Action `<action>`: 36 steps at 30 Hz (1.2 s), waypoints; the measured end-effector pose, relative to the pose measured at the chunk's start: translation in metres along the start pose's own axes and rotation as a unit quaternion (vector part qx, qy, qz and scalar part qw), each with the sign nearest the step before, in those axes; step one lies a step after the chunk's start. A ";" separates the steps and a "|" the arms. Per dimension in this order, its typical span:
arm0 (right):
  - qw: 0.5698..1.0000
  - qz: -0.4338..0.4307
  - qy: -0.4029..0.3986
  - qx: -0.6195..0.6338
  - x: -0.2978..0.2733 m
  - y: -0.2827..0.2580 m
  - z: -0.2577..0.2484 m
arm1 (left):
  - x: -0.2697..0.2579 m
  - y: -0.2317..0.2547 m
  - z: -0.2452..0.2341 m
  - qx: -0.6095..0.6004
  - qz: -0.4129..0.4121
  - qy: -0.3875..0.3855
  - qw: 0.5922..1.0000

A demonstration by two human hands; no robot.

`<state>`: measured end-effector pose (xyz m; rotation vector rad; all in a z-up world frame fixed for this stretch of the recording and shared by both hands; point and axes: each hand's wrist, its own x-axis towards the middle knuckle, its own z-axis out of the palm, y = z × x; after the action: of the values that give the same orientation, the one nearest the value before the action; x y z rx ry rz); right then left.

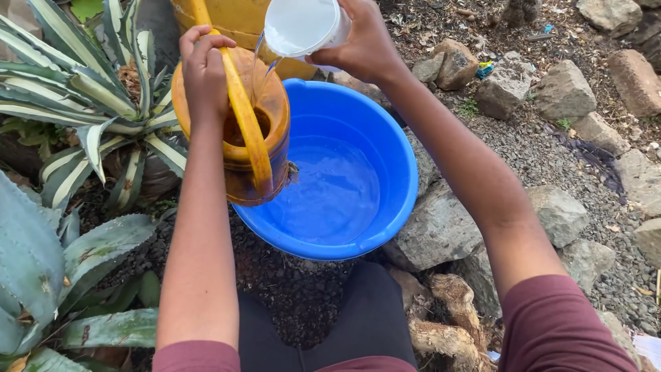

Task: The person scoops water from a blue basin into a yellow watering can using a white cup, then walks to a garden bed and waters several agave plants.

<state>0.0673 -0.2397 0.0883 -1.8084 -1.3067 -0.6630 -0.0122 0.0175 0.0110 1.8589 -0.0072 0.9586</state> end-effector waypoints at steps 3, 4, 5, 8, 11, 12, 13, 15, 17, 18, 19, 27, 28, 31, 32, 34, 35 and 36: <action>1.000 -0.012 0.007 -0.010 0.002 -0.002 -0.005 | 0.000 0.001 0.000 0.009 -0.001 0.001 1.000; 0.999 -0.013 0.015 -0.026 0.003 -0.003 -0.007 | 0.000 0.002 0.000 0.017 -0.004 0.002 1.000; 0.999 -0.015 0.014 -0.028 0.002 -0.001 -0.006 | 0.000 0.003 0.000 0.016 -0.003 0.003 1.000; 0.997 0.020 0.010 -0.069 0.001 0.004 -0.007 | 0.000 0.003 0.003 0.015 -0.003 0.001 1.000; 0.998 0.009 0.014 -0.063 0.002 0.007 -0.006 | 0.000 0.001 0.002 0.023 0.003 0.002 1.000; 0.998 0.003 0.010 -0.055 0.003 0.007 -0.005 | -0.001 0.001 0.002 0.021 0.003 0.001 1.000; 0.999 -0.004 0.008 -0.048 0.004 0.008 -0.006 | 0.000 0.002 0.002 0.018 0.004 0.002 1.000; 0.999 -0.011 0.009 -0.046 0.007 0.003 -0.007 | 0.000 0.003 0.001 0.017 0.000 0.002 1.000; 0.999 -0.019 0.010 -0.044 0.009 0.001 -0.007 | 0.000 0.005 0.001 0.017 -0.003 0.002 1.000; 0.999 -0.018 0.011 -0.045 0.009 0.001 -0.007 | 0.000 0.005 0.001 0.018 -0.001 0.002 1.000; 0.999 -0.016 0.011 -0.046 0.009 0.001 -0.007 | -0.001 0.005 0.002 0.019 0.001 0.001 1.000; 0.997 -0.009 -0.007 -0.071 0.010 0.011 -0.005 | 0.001 0.000 0.003 0.031 -0.010 0.005 0.999; 0.997 -0.005 -0.005 -0.082 0.011 0.010 -0.005 | 0.002 -0.001 0.004 0.045 -0.020 0.006 0.999; 0.998 -0.019 -0.011 -0.061 0.013 0.002 -0.009 | -0.001 0.006 0.002 0.028 -0.016 0.005 0.999; 0.998 -0.020 -0.012 -0.061 0.014 0.001 -0.009 | -0.001 0.008 0.002 0.028 -0.016 0.006 0.999; 0.998 -0.038 -0.017 -0.039 0.015 -0.001 -0.008 | -0.003 0.011 0.002 0.028 -0.016 0.003 0.999; 0.998 -0.036 -0.018 -0.040 0.015 -0.001 -0.009 | -0.003 0.009 0.002 0.027 -0.016 0.002 0.999; 0.998 -0.046 -0.021 -0.035 0.016 -0.002 -0.009 | -0.003 0.008 0.002 0.028 -0.016 0.003 0.999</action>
<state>0.0709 -0.2387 0.1060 -1.8369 -1.4181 -0.7324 -0.0157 0.0110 0.0148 1.9006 0.0535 0.9515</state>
